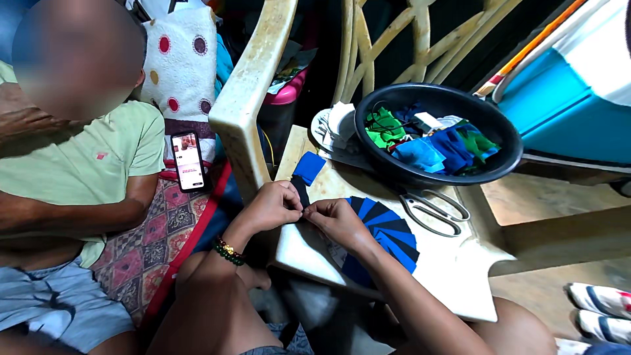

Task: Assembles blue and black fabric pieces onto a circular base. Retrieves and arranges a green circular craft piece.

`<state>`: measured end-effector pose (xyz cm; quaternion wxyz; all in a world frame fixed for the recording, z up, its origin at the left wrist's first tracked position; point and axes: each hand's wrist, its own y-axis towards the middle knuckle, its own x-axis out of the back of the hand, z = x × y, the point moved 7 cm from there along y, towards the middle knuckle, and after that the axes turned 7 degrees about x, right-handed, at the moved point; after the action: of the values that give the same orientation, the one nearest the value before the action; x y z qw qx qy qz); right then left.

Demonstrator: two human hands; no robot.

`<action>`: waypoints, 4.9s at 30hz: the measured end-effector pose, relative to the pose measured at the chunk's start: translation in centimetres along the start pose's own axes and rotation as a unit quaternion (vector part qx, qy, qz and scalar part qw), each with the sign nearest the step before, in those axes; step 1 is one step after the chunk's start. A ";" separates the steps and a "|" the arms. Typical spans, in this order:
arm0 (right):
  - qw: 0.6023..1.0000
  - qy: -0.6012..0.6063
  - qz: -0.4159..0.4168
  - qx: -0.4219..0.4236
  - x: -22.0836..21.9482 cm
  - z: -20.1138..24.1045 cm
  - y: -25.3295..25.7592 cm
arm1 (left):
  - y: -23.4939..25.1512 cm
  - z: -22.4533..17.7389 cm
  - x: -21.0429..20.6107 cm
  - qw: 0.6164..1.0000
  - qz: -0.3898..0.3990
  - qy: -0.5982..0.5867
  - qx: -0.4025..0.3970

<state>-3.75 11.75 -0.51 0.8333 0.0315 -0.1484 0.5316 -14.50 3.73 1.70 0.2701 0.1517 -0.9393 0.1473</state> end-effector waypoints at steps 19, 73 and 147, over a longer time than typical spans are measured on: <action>0.999 -0.014 -0.010 -0.028 0.3 -0.1 -0.3 | 0.0 -0.1 0.5 0.999 -0.044 0.020 0.011; 0.951 -0.195 0.023 0.239 -1.7 3.6 0.3 | -2.8 -0.8 3.0 0.906 -0.272 -0.319 -0.062; 0.880 0.191 -0.130 0.416 9.6 -1.6 -9.7 | -8.1 -7.2 -8.1 0.791 -0.285 0.169 -0.515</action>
<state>9.00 16.31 1.72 0.8171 0.2925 0.2536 0.4271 -1.69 0.64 4.68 0.4925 0.2235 -0.7296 -0.4185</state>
